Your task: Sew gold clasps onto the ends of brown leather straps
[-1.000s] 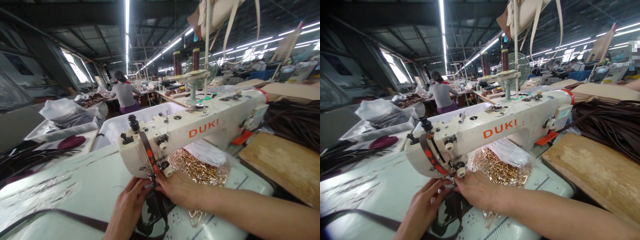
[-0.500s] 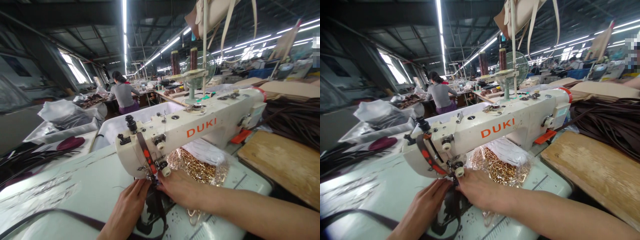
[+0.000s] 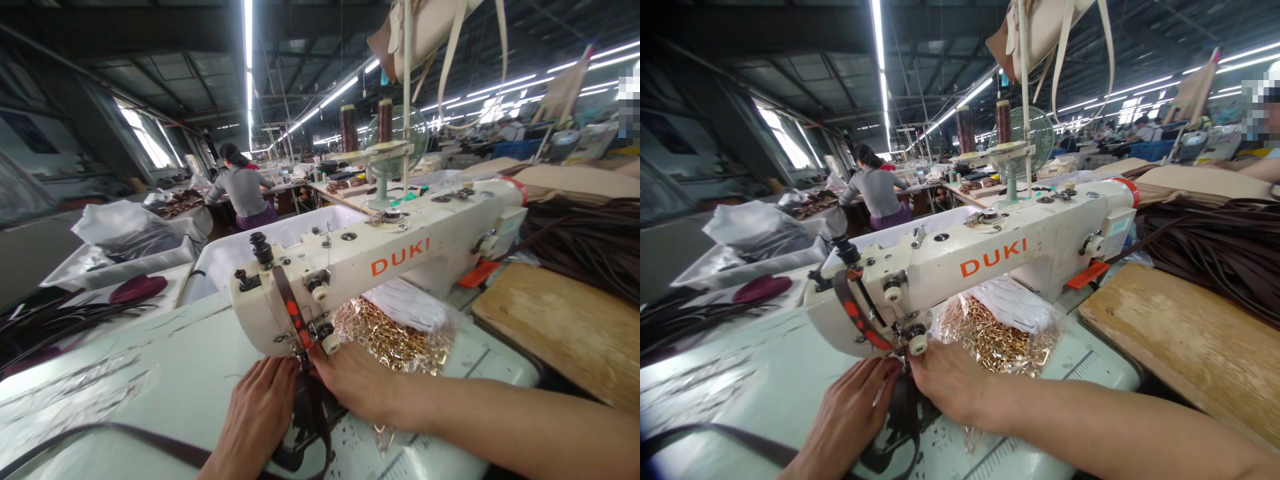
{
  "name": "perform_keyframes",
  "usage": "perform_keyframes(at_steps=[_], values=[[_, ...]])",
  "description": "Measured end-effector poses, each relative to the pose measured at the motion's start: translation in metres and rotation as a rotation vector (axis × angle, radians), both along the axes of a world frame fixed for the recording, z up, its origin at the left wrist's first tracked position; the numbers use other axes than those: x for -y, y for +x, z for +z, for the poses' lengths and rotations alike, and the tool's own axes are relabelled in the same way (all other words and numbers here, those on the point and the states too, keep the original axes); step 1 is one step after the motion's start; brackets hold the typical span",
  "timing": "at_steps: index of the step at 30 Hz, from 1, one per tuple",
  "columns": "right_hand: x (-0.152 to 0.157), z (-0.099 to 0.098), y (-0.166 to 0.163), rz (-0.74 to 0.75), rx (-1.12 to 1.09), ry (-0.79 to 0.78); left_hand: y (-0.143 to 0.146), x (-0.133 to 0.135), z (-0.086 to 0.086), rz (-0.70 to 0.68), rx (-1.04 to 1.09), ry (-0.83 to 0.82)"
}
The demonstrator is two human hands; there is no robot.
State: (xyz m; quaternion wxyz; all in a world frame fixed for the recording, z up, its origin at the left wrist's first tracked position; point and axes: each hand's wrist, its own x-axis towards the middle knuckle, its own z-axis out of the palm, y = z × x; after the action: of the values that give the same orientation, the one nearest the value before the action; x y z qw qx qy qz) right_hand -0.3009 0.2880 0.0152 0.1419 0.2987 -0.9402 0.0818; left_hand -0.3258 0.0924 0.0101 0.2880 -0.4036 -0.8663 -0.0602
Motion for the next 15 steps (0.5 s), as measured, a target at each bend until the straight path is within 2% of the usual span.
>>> perform_keyframes(at_steps=[4,8,15], values=[[0.0044,-0.0055,-0.0001,-0.034,-0.053,0.004,0.0035,-0.0002,0.005,0.109,0.183,0.059],[0.0061,-0.0035,0.0017,-0.037,-0.061,0.025,0.0035,-0.0007,0.0053,0.126,0.308,0.083],[0.0055,0.003,0.0011,-0.009,-0.062,0.149,-0.0011,-0.0017,0.0015,0.169,0.335,0.106]])
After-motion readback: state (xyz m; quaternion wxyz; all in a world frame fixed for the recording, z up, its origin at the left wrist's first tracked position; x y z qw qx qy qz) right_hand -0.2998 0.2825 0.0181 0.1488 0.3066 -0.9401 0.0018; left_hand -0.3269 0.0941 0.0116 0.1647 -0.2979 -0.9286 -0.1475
